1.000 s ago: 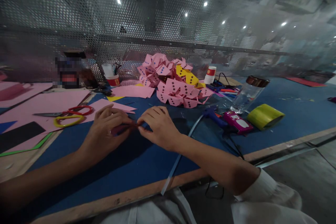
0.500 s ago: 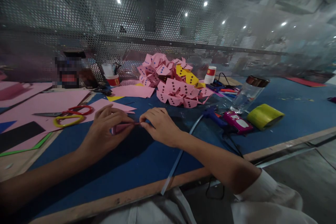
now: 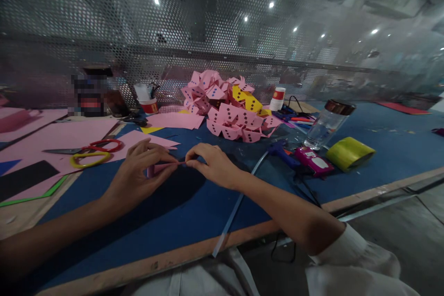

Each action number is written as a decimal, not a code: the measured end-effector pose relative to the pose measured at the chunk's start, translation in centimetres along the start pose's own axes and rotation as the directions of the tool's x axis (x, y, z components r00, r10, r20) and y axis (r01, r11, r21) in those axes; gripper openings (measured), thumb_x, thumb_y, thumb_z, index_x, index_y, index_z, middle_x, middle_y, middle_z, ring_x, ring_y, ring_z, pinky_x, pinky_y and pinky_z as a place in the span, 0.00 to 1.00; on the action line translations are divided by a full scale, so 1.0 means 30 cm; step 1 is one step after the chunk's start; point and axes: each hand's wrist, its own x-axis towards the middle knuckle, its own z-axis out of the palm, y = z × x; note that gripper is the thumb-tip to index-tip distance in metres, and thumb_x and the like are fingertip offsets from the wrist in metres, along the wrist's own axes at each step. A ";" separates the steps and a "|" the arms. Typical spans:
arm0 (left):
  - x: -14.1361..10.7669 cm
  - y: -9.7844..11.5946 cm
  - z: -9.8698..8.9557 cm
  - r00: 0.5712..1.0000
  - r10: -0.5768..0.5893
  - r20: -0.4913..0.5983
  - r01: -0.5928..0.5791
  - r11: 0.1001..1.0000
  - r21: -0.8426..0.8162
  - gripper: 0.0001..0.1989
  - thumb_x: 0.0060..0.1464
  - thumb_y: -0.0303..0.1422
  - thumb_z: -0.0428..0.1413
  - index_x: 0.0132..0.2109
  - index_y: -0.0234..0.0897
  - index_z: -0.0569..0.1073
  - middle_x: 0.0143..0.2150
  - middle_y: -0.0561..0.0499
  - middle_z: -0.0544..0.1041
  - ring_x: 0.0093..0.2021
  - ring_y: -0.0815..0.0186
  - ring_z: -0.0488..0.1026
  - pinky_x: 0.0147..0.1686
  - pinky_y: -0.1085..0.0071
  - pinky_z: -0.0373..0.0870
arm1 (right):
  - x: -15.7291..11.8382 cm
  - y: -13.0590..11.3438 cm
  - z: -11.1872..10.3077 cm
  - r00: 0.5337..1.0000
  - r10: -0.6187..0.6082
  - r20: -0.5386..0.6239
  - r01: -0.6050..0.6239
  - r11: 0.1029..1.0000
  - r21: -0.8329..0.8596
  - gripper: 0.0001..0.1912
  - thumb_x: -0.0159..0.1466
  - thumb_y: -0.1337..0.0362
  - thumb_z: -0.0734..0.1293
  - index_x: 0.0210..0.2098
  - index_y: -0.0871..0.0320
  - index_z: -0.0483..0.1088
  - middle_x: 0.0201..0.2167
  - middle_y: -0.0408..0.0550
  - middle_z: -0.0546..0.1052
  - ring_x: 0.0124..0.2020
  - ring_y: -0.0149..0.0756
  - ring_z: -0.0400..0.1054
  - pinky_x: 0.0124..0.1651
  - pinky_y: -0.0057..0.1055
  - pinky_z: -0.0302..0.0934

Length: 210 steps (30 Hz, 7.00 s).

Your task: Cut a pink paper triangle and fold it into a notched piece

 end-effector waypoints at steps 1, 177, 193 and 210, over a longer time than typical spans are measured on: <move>-0.001 0.001 -0.004 1.000 -0.013 0.010 0.013 1.000 -0.020 0.06 0.66 0.36 0.58 0.41 0.44 0.79 0.39 0.52 0.82 0.47 0.57 0.74 0.65 0.49 0.56 | 0.001 0.003 -0.001 1.000 -0.001 -0.012 0.001 1.000 0.006 0.05 0.72 0.63 0.68 0.40 0.56 0.75 0.42 0.46 0.81 0.46 0.36 0.73 0.52 0.34 0.62; 0.054 0.034 0.009 0.873 -0.379 0.308 0.469 0.825 -0.314 0.11 0.57 0.40 0.58 0.36 0.39 0.82 0.33 0.52 0.83 0.35 0.62 0.77 0.36 0.71 0.70 | 0.022 -0.003 0.021 0.926 0.301 0.228 -0.376 0.675 0.635 0.24 0.57 0.48 0.79 0.41 0.59 0.74 0.32 0.44 0.79 0.34 0.31 0.74 0.43 0.31 0.68; 0.053 0.028 0.011 0.854 -0.401 0.331 0.507 0.785 -0.357 0.11 0.55 0.41 0.59 0.34 0.37 0.79 0.28 0.53 0.78 0.31 0.64 0.72 0.30 0.73 0.67 | -0.011 -0.016 0.043 0.993 -0.024 -0.113 0.034 0.995 0.093 0.04 0.68 0.62 0.69 0.39 0.56 0.74 0.37 0.45 0.78 0.38 0.34 0.73 0.45 0.31 0.67; 0.069 0.063 -0.006 0.770 -0.485 0.414 0.633 0.657 -0.409 0.14 0.50 0.44 0.61 0.33 0.37 0.77 0.27 0.54 0.78 0.19 0.69 0.69 0.19 0.74 0.58 | -0.017 -0.015 0.034 0.909 -0.414 -0.043 0.346 0.808 -0.477 0.05 0.72 0.67 0.63 0.41 0.57 0.72 0.38 0.50 0.81 0.40 0.38 0.72 0.45 0.36 0.59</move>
